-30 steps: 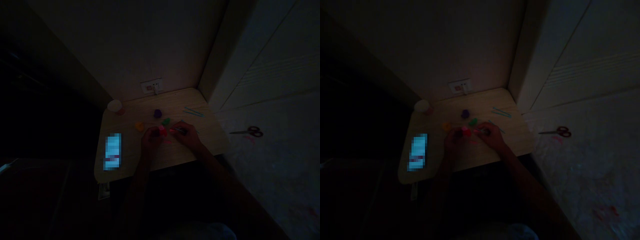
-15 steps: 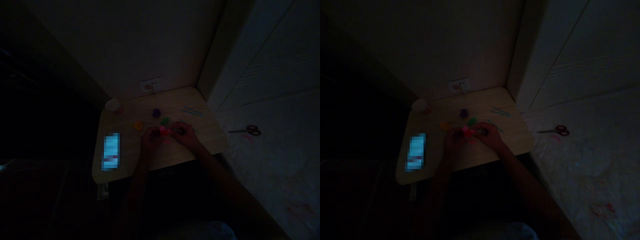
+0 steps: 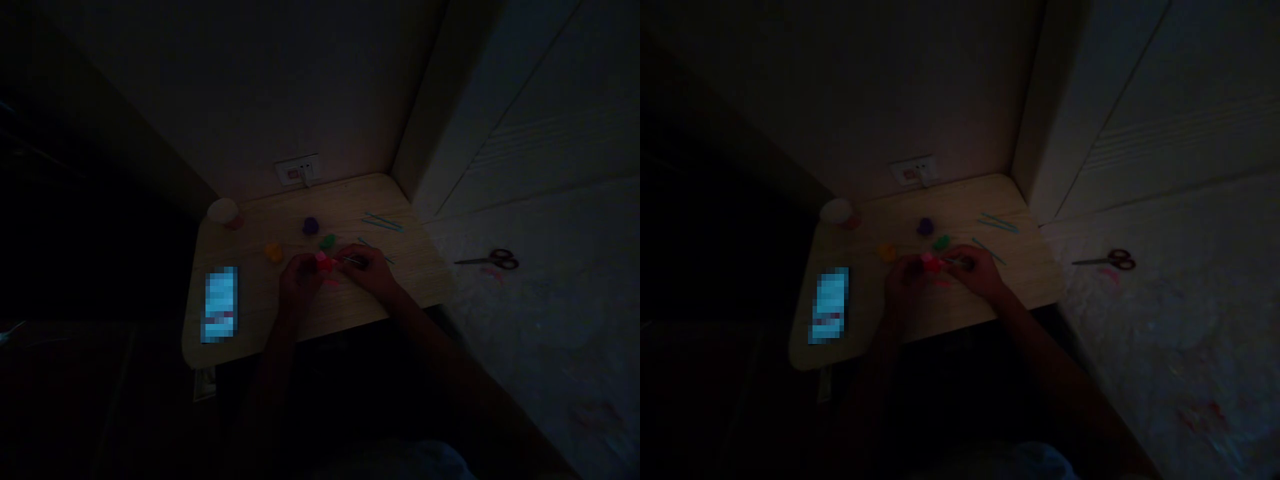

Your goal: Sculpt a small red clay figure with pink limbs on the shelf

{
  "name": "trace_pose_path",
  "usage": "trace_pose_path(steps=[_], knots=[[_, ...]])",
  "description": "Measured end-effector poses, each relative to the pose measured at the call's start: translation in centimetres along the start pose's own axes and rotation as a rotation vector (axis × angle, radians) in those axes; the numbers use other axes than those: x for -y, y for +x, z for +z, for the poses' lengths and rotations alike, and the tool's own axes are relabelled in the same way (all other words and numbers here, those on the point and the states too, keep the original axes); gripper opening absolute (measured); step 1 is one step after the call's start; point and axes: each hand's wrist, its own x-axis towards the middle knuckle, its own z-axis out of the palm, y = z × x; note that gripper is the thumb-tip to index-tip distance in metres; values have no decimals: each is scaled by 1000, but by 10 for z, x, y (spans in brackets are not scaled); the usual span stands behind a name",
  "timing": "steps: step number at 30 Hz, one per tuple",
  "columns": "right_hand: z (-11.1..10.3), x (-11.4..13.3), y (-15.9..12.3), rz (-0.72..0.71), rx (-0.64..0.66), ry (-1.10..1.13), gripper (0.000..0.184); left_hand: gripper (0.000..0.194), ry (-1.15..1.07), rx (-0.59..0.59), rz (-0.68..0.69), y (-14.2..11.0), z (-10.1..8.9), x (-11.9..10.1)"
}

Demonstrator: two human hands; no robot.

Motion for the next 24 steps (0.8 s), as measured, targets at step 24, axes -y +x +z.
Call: trace_pose_path(steps=[24], knots=[[-2, 1, 2, 0, -9, -38, 17, 30, 27, 32, 42, -1, 1, 3]])
